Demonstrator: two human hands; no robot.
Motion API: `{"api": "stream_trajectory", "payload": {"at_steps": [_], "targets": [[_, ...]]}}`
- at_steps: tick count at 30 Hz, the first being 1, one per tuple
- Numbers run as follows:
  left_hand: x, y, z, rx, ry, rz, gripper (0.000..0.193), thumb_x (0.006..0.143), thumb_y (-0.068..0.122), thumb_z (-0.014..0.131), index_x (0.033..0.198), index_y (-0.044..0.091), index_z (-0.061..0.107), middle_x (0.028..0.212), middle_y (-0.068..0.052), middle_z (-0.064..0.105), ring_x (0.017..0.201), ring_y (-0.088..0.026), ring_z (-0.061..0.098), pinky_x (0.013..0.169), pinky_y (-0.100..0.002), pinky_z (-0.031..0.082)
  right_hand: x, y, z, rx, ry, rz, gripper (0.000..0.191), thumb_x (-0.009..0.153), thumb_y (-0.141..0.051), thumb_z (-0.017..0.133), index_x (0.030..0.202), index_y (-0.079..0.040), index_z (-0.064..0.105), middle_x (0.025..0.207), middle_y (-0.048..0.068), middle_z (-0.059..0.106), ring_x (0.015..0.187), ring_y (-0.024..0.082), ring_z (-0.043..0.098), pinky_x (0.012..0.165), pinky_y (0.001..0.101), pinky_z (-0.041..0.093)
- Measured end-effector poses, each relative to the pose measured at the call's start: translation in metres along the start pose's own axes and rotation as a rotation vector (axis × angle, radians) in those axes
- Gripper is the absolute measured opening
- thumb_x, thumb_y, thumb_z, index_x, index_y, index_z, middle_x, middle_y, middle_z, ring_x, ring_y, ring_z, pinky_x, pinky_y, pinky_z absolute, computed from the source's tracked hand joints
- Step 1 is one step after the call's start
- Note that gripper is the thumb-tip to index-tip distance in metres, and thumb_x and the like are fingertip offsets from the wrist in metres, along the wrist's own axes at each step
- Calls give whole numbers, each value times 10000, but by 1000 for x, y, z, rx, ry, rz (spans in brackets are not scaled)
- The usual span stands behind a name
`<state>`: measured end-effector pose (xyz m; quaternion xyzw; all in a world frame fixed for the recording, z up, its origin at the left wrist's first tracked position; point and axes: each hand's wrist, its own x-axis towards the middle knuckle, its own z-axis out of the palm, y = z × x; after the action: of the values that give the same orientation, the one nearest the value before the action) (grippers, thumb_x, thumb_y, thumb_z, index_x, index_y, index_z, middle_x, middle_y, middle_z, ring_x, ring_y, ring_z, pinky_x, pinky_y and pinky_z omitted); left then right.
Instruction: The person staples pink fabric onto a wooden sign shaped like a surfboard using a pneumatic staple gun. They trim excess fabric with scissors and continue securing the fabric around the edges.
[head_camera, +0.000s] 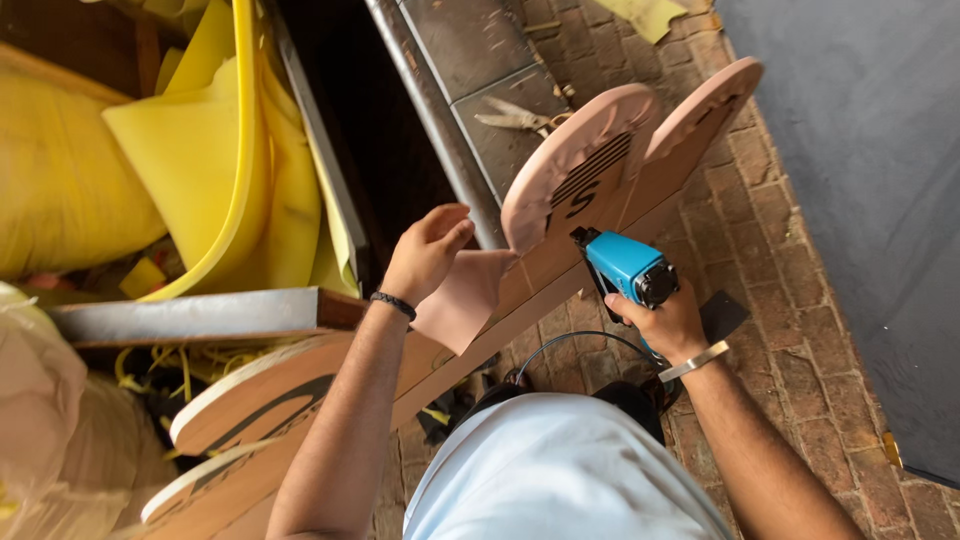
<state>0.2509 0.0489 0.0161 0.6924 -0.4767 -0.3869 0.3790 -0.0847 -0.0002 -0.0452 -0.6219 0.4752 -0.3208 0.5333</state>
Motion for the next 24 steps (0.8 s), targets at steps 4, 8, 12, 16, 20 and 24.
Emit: {"api": "stream_trajectory", "payload": {"at_steps": [4,8,12,16,20,24], "targets": [[-30,-28,-11,308,73,-363,536,993,524,600,1237,53,682,1147,-145,732,1063,-252,682,908,-353,520,-19,11,29,53,-34,71,169,745,-164,801,792,-57,679,667,33,686,545,125,648,503,299,527],[-37,-43,-12,279,191,-360,489,942,520,636,1036,56,759,905,-142,767,829,-272,745,753,-397,573,-34,14,51,45,-102,110,189,780,-163,810,751,-36,674,640,41,670,560,116,635,527,284,511],[-33,-43,-17,360,354,-101,418,941,499,667,998,95,762,857,-138,750,760,-308,718,691,-426,570,-46,16,72,60,-150,124,149,756,-163,794,761,-60,686,644,18,677,540,108,623,504,284,506],[-25,-36,-24,544,305,-98,295,830,468,752,907,190,809,843,-89,769,776,-308,726,690,-424,561,-60,17,92,-4,-169,177,178,764,-176,805,729,-48,687,610,34,671,534,115,633,507,286,506],[-27,-37,-21,607,220,-157,303,808,503,777,875,209,804,841,-69,765,799,-289,728,712,-416,573,-74,14,102,44,-143,174,185,774,-173,802,737,-36,683,615,37,663,534,117,622,506,285,496],[-38,-43,-14,598,313,-112,284,864,430,765,1009,185,767,966,-48,758,913,-287,717,748,-429,558,-87,11,107,59,-98,220,166,761,-167,794,777,-46,681,631,33,662,534,122,624,500,291,500]]}}
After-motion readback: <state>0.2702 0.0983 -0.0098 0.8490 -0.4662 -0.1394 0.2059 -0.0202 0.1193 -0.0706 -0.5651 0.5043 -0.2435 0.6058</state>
